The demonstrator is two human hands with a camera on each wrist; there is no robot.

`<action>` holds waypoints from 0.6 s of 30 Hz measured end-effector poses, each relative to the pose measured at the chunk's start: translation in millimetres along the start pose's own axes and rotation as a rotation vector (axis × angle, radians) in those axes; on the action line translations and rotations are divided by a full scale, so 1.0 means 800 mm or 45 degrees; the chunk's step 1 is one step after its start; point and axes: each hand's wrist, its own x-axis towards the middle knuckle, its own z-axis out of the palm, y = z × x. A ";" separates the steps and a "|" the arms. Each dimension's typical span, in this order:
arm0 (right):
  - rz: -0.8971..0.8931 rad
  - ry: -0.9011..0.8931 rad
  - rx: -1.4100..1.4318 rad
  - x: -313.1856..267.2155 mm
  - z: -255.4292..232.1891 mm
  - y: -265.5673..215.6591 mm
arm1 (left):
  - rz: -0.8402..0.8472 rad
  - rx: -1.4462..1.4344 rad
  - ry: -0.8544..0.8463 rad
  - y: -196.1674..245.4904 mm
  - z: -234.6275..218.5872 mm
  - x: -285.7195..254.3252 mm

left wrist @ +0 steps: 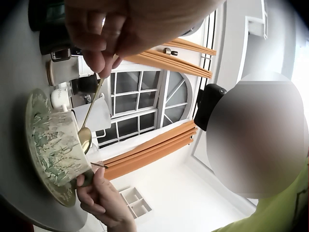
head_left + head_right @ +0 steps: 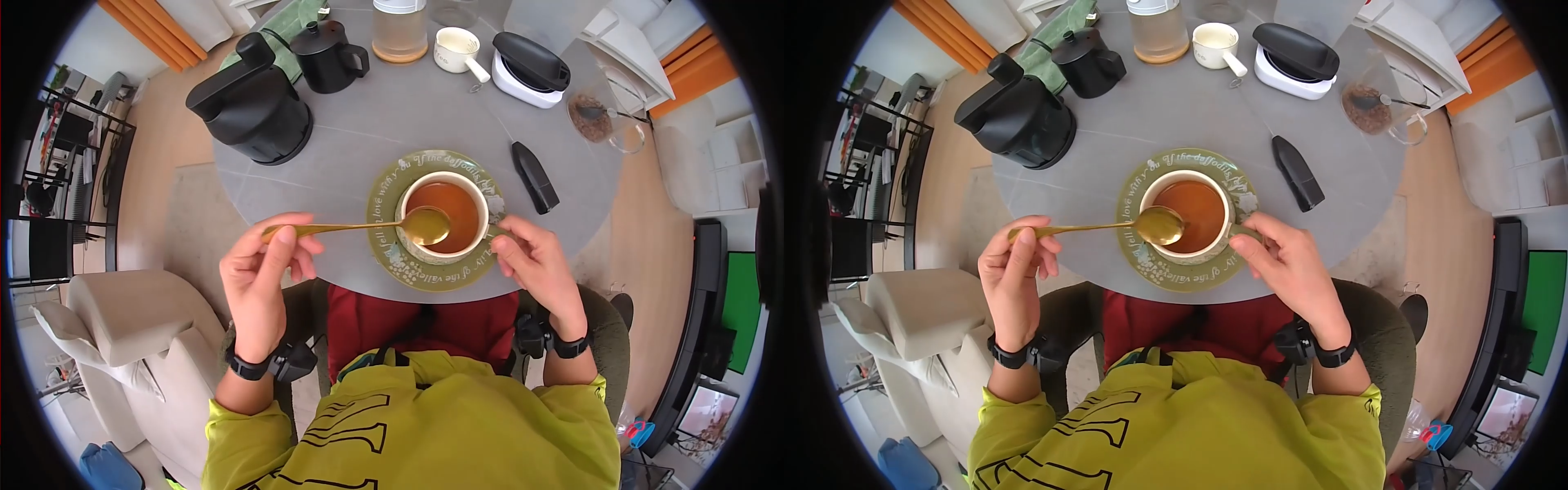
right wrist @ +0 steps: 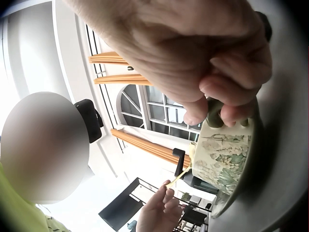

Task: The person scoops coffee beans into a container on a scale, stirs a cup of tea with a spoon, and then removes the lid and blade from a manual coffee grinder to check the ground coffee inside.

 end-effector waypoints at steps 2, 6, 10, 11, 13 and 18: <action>-0.030 0.027 0.015 0.002 0.005 0.004 | -0.037 -0.149 0.093 -0.007 -0.009 -0.001; -0.018 0.061 0.071 0.002 0.007 0.011 | -0.112 -0.223 0.067 -0.002 -0.007 0.002; -0.003 0.100 0.148 0.000 0.014 0.006 | -0.074 -0.244 0.048 -0.003 -0.015 0.006; -0.008 0.113 0.177 0.000 0.015 0.007 | -0.070 -0.275 0.068 -0.003 -0.018 0.007; -0.012 0.124 0.208 0.001 0.018 0.007 | -0.059 -0.316 0.111 -0.005 -0.026 0.011; -0.048 0.161 0.296 -0.006 0.017 0.000 | -0.003 -0.326 0.222 0.000 -0.040 0.017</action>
